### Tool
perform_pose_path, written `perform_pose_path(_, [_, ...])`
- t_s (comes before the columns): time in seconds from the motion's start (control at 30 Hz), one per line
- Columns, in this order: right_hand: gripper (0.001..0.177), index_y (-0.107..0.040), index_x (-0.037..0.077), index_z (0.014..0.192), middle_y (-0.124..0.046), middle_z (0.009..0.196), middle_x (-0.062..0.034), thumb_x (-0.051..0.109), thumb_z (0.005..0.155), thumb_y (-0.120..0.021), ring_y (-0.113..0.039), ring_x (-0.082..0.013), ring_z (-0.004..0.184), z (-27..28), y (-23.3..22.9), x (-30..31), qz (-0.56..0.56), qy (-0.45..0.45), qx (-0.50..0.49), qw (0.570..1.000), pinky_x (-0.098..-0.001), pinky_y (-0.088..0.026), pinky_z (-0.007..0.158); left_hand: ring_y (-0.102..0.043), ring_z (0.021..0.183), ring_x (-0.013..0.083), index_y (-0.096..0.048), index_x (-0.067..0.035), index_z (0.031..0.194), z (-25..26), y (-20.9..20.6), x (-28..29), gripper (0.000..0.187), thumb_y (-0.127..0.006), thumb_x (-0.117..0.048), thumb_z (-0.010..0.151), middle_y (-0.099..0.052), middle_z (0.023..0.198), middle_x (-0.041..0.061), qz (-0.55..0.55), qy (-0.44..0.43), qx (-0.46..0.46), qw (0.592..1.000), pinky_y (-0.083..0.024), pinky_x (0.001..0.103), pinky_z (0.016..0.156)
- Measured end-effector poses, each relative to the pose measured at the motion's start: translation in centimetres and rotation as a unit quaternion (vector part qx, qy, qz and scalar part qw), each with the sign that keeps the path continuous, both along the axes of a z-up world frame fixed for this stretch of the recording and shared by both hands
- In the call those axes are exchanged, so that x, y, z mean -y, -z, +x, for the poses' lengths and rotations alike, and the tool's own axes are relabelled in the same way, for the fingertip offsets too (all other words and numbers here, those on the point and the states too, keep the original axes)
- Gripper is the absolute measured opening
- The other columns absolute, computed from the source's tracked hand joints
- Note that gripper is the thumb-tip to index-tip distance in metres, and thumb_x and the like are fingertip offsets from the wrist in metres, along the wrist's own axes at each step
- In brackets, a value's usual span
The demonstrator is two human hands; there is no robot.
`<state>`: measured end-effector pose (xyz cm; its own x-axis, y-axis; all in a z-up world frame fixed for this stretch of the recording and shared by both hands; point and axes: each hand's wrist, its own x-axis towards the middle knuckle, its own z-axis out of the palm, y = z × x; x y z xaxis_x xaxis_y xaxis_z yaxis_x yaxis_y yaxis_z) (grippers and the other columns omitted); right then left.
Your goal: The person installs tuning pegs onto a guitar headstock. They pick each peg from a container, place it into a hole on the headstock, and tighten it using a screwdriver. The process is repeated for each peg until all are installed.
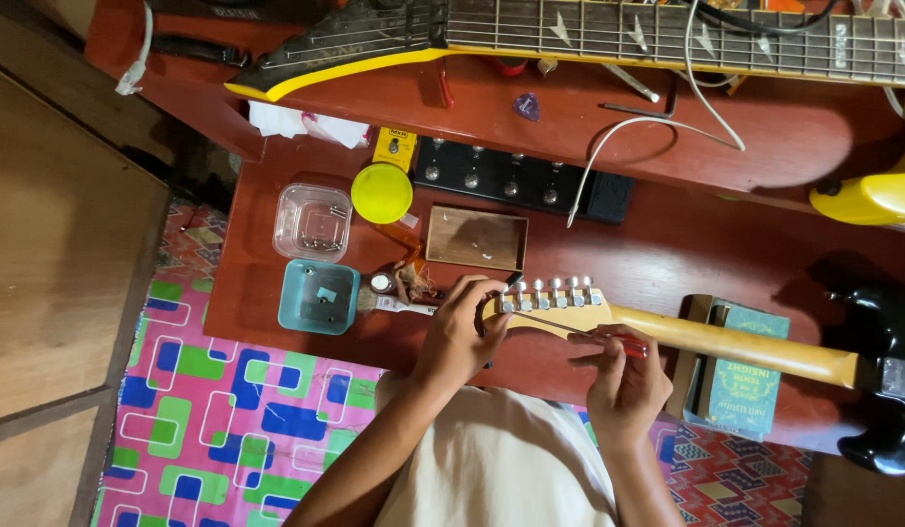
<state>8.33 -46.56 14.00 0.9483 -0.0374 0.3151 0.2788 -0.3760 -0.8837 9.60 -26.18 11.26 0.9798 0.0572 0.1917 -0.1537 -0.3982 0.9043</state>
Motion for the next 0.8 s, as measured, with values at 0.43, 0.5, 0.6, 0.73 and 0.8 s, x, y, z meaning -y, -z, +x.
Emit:
perform_pose_path(0.43, [0.018,-0.057,-0.003,0.107,-0.076,0.089,-0.01,0.014,0.109,-0.049,-0.076,-0.0181,0.062,0.2,-1.2,-0.5,-0.109,0.022,-0.019,0.994,-0.0201,-0.055,0.049,-0.065,0.102,0.0251,-0.066,-0.006,0.117,0.1,0.9,0.1,0.051,-0.048,-0.051,0.099,-0.065,0.111,0.01,-0.009,-0.011,-0.034,0.999,-0.052,0.037,0.086])
perform_pose_path(0.5, [0.02,-0.053,-0.001,0.097,-0.078,0.09,-0.0115,0.016,0.105,-0.057,-0.078,-0.02,0.066,0.4,-1.8,-0.6,-0.124,0.015,-0.048,0.991,-0.027,-0.065,0.055,-0.067,0.102,0.0248,-0.066,-0.007,0.116,0.1,1.3,0.2,0.043,-0.054,-0.042,0.095,-0.066,0.113,0.008,-0.013,-0.021,-0.028,0.999,-0.053,0.037,0.084])
perform_pose_path(0.6, [0.023,-0.052,0.002,0.089,-0.078,0.089,-0.0101,0.018,0.102,-0.062,-0.077,-0.0187,0.062,0.9,-2.3,-0.3,-0.129,-0.013,-0.048,0.99,-0.0242,-0.062,0.049,-0.066,0.103,0.0255,-0.066,-0.005,0.117,0.2,1.3,0.0,0.034,-0.061,-0.027,0.093,-0.065,0.113,0.01,-0.019,-0.008,-0.017,1.0,-0.052,0.036,0.089])
perform_pose_path(0.73, [0.021,-0.063,0.0,0.1,-0.073,0.086,-0.0118,0.015,0.093,-0.074,-0.074,-0.0174,0.06,1.2,-3.1,-0.9,-0.1,-0.018,-0.057,0.993,-0.0249,-0.064,0.053,-0.065,0.116,0.0264,-0.069,-0.005,0.123,0.2,-1.7,-0.8,0.058,-0.044,-0.052,0.098,-0.063,0.128,0.012,0.015,0.023,-0.103,0.994,-0.053,0.04,0.095])
perform_pose_path(0.8, [0.024,-0.065,0.004,0.098,-0.074,0.088,-0.0085,0.022,0.089,-0.079,-0.074,-0.0146,0.073,1.2,-2.6,-0.8,-0.145,-0.018,-0.026,0.989,-0.0252,-0.064,0.057,-0.064,0.115,0.0289,-0.073,-0.003,0.113,0.4,-3.9,-0.9,0.036,-0.055,-0.032,0.1,-0.066,0.119,0.017,-0.035,0.003,0.04,0.999,-0.053,0.041,0.102])
